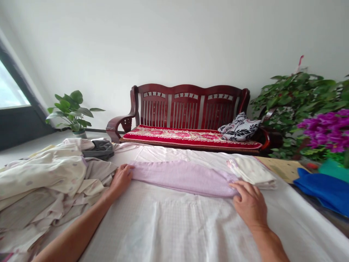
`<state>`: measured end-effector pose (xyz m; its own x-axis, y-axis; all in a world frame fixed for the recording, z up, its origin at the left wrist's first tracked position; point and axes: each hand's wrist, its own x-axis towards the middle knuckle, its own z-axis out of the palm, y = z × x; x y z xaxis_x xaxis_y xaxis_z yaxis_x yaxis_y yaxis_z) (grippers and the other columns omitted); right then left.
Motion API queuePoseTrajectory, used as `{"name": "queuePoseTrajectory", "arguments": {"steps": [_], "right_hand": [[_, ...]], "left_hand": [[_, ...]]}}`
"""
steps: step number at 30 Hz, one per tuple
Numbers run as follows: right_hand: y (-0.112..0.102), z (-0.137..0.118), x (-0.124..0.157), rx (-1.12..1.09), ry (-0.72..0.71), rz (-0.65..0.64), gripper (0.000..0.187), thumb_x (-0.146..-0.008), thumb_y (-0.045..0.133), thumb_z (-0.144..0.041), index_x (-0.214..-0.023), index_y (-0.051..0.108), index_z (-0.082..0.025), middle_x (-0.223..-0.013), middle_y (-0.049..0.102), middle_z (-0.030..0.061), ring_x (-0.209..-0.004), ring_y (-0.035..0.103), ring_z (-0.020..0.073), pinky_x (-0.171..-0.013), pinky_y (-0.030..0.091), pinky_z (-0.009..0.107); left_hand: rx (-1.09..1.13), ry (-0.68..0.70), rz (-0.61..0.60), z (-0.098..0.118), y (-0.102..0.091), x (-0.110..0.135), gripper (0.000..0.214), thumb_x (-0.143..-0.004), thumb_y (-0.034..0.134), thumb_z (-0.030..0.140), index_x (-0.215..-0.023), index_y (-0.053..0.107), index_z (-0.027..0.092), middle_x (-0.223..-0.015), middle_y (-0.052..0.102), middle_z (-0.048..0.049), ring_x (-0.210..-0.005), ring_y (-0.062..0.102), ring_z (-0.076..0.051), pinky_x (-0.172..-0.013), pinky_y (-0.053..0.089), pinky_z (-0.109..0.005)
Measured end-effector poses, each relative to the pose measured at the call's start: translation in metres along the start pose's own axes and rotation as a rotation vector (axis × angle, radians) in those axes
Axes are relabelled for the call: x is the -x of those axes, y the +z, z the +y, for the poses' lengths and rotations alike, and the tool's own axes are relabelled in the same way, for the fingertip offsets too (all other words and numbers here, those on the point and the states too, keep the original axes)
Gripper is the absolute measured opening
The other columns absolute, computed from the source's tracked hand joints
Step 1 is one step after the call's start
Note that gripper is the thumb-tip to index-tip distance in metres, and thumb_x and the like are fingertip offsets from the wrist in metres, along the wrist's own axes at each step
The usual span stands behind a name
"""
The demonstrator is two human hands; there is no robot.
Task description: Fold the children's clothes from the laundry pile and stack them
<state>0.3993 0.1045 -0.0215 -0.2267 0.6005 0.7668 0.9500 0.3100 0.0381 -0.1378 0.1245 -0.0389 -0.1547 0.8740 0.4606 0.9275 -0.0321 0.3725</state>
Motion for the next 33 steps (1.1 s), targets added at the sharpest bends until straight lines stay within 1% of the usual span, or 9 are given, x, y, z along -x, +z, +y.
{"name": "queuePoseTrajectory", "arguments": {"steps": [5,10,14,18,21,23,25,28,33], "right_hand": [[-0.001,-0.022,-0.006,-0.147,-0.074,-0.095,0.026,-0.077,0.057,-0.020,-0.095,0.075,-0.028,-0.096,0.075,0.0031,-0.092,0.064,0.0256,-0.090,0.049,0.042],[0.004,-0.026,-0.006,-0.176,-0.054,-0.193,0.019,-0.087,0.057,-0.030,-0.088,0.076,-0.029,-0.090,0.075,0.0034,-0.088,0.065,0.0247,-0.087,0.050,0.042],[0.005,-0.022,-0.007,-0.192,-0.058,-0.154,0.021,-0.090,0.056,-0.031,-0.089,0.076,-0.028,-0.088,0.075,0.0035,-0.085,0.065,0.0237,-0.084,0.050,0.041],[0.005,-0.019,-0.004,-0.187,-0.049,-0.111,0.020,-0.091,0.055,-0.030,-0.088,0.075,-0.027,-0.086,0.075,0.0031,-0.082,0.065,0.0224,-0.083,0.050,0.039],[0.004,-0.020,0.000,-0.178,-0.091,-0.189,0.017,-0.088,0.056,-0.026,-0.089,0.073,-0.025,-0.087,0.074,0.0029,-0.084,0.064,0.0218,-0.082,0.049,0.037],[0.002,-0.022,0.002,-0.162,-0.115,-0.207,0.019,-0.085,0.058,-0.021,-0.097,0.072,-0.023,-0.093,0.074,0.0037,-0.089,0.064,0.0222,-0.084,0.049,0.037],[0.001,-0.024,0.002,-0.143,-0.130,-0.188,0.024,-0.083,0.059,-0.019,-0.103,0.072,-0.022,-0.098,0.074,0.0044,-0.092,0.064,0.0225,-0.086,0.049,0.037],[-0.001,-0.025,0.000,-0.141,-0.166,-0.169,0.018,-0.087,0.057,-0.020,-0.095,0.073,-0.023,-0.091,0.074,0.0034,-0.088,0.063,0.0213,-0.086,0.048,0.036],[-0.004,-0.025,-0.002,-0.177,-0.163,-0.109,0.019,-0.093,0.054,-0.026,-0.091,0.074,-0.025,-0.087,0.074,0.0027,-0.085,0.063,0.0198,-0.087,0.048,0.036]], "left_hand": [[0.056,-0.051,0.038,-0.008,0.005,-0.007,0.038,-0.079,0.051,0.011,-0.112,0.069,0.016,-0.112,0.066,-0.0139,-0.107,0.061,-0.029,-0.098,0.048,-0.043],[0.091,-0.041,0.115,-0.003,0.001,-0.011,0.039,-0.077,0.046,0.008,-0.103,0.072,0.020,-0.105,0.066,-0.0098,-0.103,0.060,-0.028,-0.096,0.049,-0.042],[0.144,0.007,0.178,0.002,-0.008,-0.013,0.037,-0.077,0.044,0.007,-0.094,0.072,0.024,-0.099,0.065,-0.0061,-0.101,0.060,-0.024,-0.094,0.049,-0.036],[0.201,0.006,0.270,0.000,-0.010,-0.016,0.034,-0.079,0.043,0.008,-0.094,0.072,0.021,-0.099,0.064,-0.0067,-0.100,0.060,-0.023,-0.093,0.049,-0.034],[0.195,-0.033,0.231,-0.003,-0.007,-0.018,0.033,-0.076,0.043,0.007,-0.088,0.072,0.018,-0.094,0.065,-0.0069,-0.093,0.061,-0.023,-0.087,0.050,-0.034],[0.204,-0.044,0.227,-0.004,-0.005,-0.018,0.033,-0.074,0.043,0.007,-0.085,0.072,0.017,-0.091,0.065,-0.0069,-0.089,0.062,-0.022,-0.083,0.051,-0.033],[0.224,-0.036,0.259,-0.005,-0.004,-0.019,0.032,-0.074,0.043,0.008,-0.086,0.072,0.017,-0.092,0.065,-0.0070,-0.089,0.062,-0.022,-0.083,0.051,-0.032],[0.240,-0.024,0.295,-0.006,-0.004,-0.019,0.031,-0.076,0.044,0.010,-0.086,0.072,0.018,-0.092,0.065,-0.0066,-0.090,0.062,-0.022,-0.084,0.051,-0.032],[0.220,-0.051,0.264,-0.008,-0.004,-0.020,0.031,-0.076,0.043,0.009,-0.083,0.071,0.018,-0.090,0.065,-0.0064,-0.088,0.062,-0.022,-0.083,0.050,-0.032]]}}
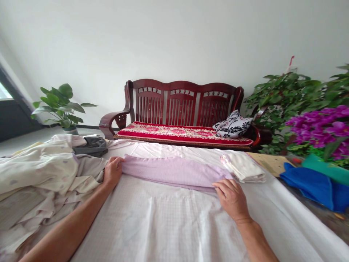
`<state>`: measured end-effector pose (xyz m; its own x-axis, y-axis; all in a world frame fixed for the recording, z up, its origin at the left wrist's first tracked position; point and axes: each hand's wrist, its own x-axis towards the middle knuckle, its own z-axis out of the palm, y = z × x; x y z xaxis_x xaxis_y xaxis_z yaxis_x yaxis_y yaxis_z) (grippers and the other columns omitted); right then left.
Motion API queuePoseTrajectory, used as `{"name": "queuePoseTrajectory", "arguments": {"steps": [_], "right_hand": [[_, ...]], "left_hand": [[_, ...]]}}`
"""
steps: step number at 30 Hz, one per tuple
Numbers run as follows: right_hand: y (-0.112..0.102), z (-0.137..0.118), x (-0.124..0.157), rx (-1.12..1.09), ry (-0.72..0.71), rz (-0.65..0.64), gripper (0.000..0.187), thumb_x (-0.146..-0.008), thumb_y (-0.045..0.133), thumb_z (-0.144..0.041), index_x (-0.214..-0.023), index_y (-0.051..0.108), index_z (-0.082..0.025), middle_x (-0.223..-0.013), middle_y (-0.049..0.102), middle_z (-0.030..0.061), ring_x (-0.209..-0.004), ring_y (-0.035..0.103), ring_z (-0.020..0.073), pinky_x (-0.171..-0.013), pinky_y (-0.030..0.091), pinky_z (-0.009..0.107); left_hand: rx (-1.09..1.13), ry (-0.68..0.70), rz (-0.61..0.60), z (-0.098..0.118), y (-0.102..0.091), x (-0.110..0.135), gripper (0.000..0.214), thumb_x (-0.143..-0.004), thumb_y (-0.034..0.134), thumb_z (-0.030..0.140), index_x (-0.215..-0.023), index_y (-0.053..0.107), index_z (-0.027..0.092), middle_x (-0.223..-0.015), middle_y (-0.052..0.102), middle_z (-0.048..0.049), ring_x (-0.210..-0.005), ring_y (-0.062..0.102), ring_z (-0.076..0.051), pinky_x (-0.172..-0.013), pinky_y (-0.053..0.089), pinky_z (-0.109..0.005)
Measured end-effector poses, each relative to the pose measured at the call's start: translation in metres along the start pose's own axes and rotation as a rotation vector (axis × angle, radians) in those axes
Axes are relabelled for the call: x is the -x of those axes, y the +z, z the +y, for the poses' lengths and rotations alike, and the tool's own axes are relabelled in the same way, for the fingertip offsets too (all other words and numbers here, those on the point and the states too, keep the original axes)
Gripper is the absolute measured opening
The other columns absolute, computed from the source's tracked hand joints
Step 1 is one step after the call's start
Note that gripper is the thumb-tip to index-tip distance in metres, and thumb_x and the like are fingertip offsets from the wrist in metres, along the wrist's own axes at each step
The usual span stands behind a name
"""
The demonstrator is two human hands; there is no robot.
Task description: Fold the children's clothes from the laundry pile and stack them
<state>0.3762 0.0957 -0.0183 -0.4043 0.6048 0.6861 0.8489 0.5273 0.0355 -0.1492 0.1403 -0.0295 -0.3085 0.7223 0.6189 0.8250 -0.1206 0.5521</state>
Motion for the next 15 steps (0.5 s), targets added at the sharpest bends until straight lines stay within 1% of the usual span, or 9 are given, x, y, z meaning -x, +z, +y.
{"name": "queuePoseTrajectory", "arguments": {"steps": [4,6,8,12,13,15], "right_hand": [[-0.0028,-0.0015,0.0006,-0.031,0.033,-0.088,0.021,-0.091,0.054,-0.024,-0.087,0.074,-0.024,-0.084,0.074,0.0033,-0.084,0.063,0.0203,-0.083,0.048,0.036],[-0.0041,-0.0027,0.0005,-0.033,0.064,-0.083,0.020,-0.090,0.053,-0.023,-0.088,0.074,-0.024,-0.086,0.074,0.0040,-0.086,0.063,0.0209,-0.085,0.048,0.037],[-0.0048,-0.0039,0.0005,-0.048,0.076,-0.084,0.020,-0.088,0.054,-0.020,-0.086,0.073,-0.023,-0.085,0.074,0.0041,-0.085,0.063,0.0211,-0.085,0.048,0.037],[-0.0048,-0.0047,0.0028,-0.092,0.083,-0.141,0.025,-0.077,0.051,-0.011,-0.079,0.072,-0.023,-0.079,0.072,0.0031,-0.081,0.063,0.0205,-0.078,0.048,0.035],[-0.0052,-0.0042,0.0036,-0.096,0.090,-0.148,0.025,-0.076,0.050,-0.010,-0.078,0.072,-0.023,-0.079,0.072,0.0028,-0.081,0.063,0.0205,-0.078,0.048,0.034],[-0.0070,-0.0026,0.0048,-0.104,0.101,-0.148,0.025,-0.079,0.049,-0.013,-0.077,0.072,-0.023,-0.078,0.072,0.0024,-0.081,0.063,0.0205,-0.079,0.048,0.035]], "left_hand": [[-0.014,0.022,0.016,0.0009,-0.0022,0.0005,0.031,-0.073,0.043,0.007,-0.082,0.071,0.018,-0.091,0.065,-0.0069,-0.089,0.061,-0.022,-0.085,0.050,-0.033],[-0.024,0.039,0.036,0.0018,-0.0036,0.0008,0.032,-0.073,0.044,0.006,-0.084,0.072,0.018,-0.093,0.065,-0.0072,-0.091,0.061,-0.022,-0.086,0.049,-0.033],[-0.056,0.039,0.029,0.0020,-0.0037,0.0010,0.034,-0.073,0.043,0.004,-0.085,0.072,0.018,-0.094,0.065,-0.0073,-0.093,0.061,-0.022,-0.087,0.049,-0.033],[-0.140,0.002,-0.086,-0.0010,-0.0009,0.0008,0.038,-0.070,0.043,0.000,-0.085,0.074,0.016,-0.091,0.067,-0.0082,-0.090,0.061,-0.023,-0.084,0.050,-0.035],[-0.155,-0.006,-0.109,-0.0019,-0.0006,0.0010,0.038,-0.070,0.043,0.000,-0.085,0.074,0.016,-0.091,0.067,-0.0086,-0.090,0.061,-0.024,-0.083,0.050,-0.035],[-0.203,-0.007,-0.139,-0.0022,-0.0016,0.0021,0.039,-0.070,0.043,0.000,-0.086,0.075,0.016,-0.093,0.068,-0.0092,-0.091,0.061,-0.025,-0.085,0.051,-0.037]]}}
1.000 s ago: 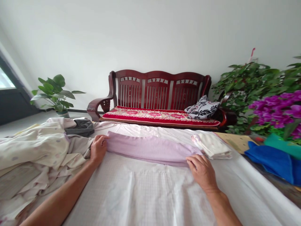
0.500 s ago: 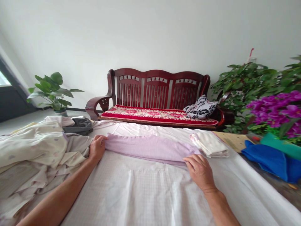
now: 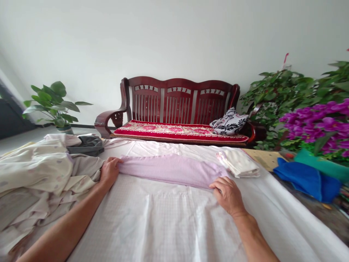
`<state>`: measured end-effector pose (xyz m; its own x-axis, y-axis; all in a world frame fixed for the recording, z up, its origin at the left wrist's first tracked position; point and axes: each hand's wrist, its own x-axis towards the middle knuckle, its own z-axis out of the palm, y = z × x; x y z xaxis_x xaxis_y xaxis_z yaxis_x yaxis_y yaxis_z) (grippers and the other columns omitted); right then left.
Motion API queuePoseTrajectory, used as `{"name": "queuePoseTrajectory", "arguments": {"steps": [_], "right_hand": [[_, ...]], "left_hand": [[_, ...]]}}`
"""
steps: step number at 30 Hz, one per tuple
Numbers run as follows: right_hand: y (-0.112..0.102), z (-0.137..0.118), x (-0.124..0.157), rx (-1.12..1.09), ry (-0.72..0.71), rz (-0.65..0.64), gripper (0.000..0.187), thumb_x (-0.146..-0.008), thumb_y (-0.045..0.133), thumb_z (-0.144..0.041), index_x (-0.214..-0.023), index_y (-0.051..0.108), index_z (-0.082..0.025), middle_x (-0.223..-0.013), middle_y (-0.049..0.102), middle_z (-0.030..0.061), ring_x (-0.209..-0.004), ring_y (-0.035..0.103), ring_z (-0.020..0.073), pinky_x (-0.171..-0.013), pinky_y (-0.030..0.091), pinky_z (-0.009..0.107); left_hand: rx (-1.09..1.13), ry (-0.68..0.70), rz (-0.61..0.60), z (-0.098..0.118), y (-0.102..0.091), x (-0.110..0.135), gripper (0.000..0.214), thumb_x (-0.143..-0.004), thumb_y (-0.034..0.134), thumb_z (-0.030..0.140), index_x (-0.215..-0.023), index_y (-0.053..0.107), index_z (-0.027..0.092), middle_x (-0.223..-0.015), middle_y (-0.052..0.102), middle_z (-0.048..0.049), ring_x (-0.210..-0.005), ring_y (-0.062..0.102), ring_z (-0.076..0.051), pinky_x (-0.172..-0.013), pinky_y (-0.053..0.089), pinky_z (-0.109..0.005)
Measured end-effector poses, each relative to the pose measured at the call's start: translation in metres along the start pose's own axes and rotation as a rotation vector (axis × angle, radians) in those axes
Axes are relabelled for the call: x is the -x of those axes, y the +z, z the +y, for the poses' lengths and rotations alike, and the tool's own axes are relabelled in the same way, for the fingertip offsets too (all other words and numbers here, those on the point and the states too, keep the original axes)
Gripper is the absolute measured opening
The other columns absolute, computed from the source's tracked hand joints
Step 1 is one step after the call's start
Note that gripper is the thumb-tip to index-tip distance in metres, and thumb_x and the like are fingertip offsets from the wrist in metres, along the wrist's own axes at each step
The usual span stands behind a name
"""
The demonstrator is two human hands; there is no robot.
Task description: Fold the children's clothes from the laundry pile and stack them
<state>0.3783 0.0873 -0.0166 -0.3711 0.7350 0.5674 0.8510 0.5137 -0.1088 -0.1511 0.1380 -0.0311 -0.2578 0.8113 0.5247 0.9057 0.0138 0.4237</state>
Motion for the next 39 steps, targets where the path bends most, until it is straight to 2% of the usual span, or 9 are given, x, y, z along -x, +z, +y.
{"name": "queuePoseTrajectory", "arguments": {"steps": [4,7,11,15,18,24,32,37,39], "right_hand": [[-0.003,-0.002,-0.005,-0.026,0.025,0.098,0.029,-0.091,0.044,-0.021,-0.085,0.073,-0.023,-0.087,0.073,0.0035,-0.088,0.065,0.0212,-0.090,0.049,0.039],[0.003,-0.015,-0.018,-0.057,0.016,0.125,0.038,-0.098,0.037,-0.027,-0.116,0.069,-0.021,-0.117,0.072,0.0069,-0.114,0.062,0.0225,-0.106,0.044,0.042],[0.026,-0.046,-0.035,-0.034,-0.022,-0.046,0.050,-0.102,0.032,-0.034,-0.147,0.048,-0.020,-0.151,0.052,0.0078,-0.143,0.041,0.0228,-0.119,0.032,0.046],[0.043,-0.070,-0.038,0.026,-0.083,-0.286,0.051,-0.104,0.032,-0.039,-0.152,0.042,-0.025,-0.158,0.043,0.0046,-0.149,0.031,0.0239,-0.120,0.029,0.050],[0.043,-0.078,-0.033,0.049,-0.139,-0.388,0.052,-0.104,0.034,-0.042,-0.154,0.039,-0.027,-0.159,0.041,0.0035,-0.149,0.031,0.0241,-0.120,0.028,0.050],[0.032,-0.063,-0.020,0.114,-0.109,-0.352,0.053,-0.103,0.038,-0.041,-0.155,0.037,-0.029,-0.159,0.041,0.0025,-0.148,0.032,0.0234,-0.122,0.026,0.048],[0.027,0.002,0.009,0.255,0.012,-0.188,0.052,-0.098,0.041,-0.039,-0.146,0.051,-0.020,-0.152,0.051,0.0100,-0.142,0.043,0.0268,-0.118,0.032,0.052],[0.016,0.016,-0.002,0.157,0.136,-0.098,0.043,-0.100,0.032,-0.029,-0.108,0.073,-0.022,-0.116,0.075,0.0078,-0.111,0.068,0.0211,-0.100,0.050,0.038],[0.008,0.018,-0.016,0.150,0.258,-0.031,0.041,-0.100,0.033,-0.030,-0.095,0.074,-0.023,-0.103,0.078,0.0062,-0.100,0.071,0.0204,-0.091,0.052,0.034]], "left_hand": [[-0.079,0.138,0.032,0.013,-0.007,0.005,0.043,-0.075,0.046,0.002,-0.096,0.077,0.022,-0.113,0.071,-0.0080,-0.110,0.059,-0.029,-0.099,0.046,-0.045],[0.006,0.301,0.013,0.042,-0.006,0.008,0.044,-0.081,0.045,0.004,-0.103,0.077,0.025,-0.123,0.070,-0.0050,-0.126,0.054,-0.029,-0.106,0.043,-0.047],[0.157,0.425,-0.178,0.106,0.011,0.011,0.037,-0.089,0.046,0.010,-0.104,0.077,0.022,-0.118,0.073,-0.0061,-0.121,0.061,-0.024,-0.107,0.047,-0.041],[0.170,0.515,-0.299,0.168,0.037,0.027,0.035,-0.101,0.042,0.027,-0.118,0.072,0.020,-0.128,0.069,-0.0090,-0.128,0.057,-0.024,-0.115,0.039,-0.042],[0.097,0.526,-0.392,0.192,0.052,0.045,0.042,-0.102,0.042,0.037,-0.134,0.062,0.021,-0.145,0.057,-0.0123,-0.140,0.045,-0.030,-0.116,0.036,-0.049],[-0.038,0.509,-0.550,0.182,0.058,0.059,0.064,-0.096,0.046,0.058,-0.153,0.041,0.028,-0.163,0.031,-0.0155,-0.150,0.024,-0.039,-0.118,0.017,-0.066],[-0.097,0.523,-0.510,0.154,0.049,0.065,0.065,-0.096,0.044,0.061,-0.154,0.039,0.031,-0.163,0.032,-0.0128,-0.150,0.025,-0.037,-0.119,0.014,-0.064],[-0.054,0.574,-0.509,0.141,0.044,0.066,0.061,-0.097,0.048,0.055,-0.153,0.040,0.031,-0.162,0.034,-0.0121,-0.150,0.028,-0.036,-0.119,0.019,-0.060],[0.006,0.548,-0.529,0.143,0.041,0.054,0.048,-0.100,0.045,0.048,-0.144,0.054,0.031,-0.154,0.047,-0.0104,-0.143,0.041,-0.032,-0.117,0.028,-0.054]]}}
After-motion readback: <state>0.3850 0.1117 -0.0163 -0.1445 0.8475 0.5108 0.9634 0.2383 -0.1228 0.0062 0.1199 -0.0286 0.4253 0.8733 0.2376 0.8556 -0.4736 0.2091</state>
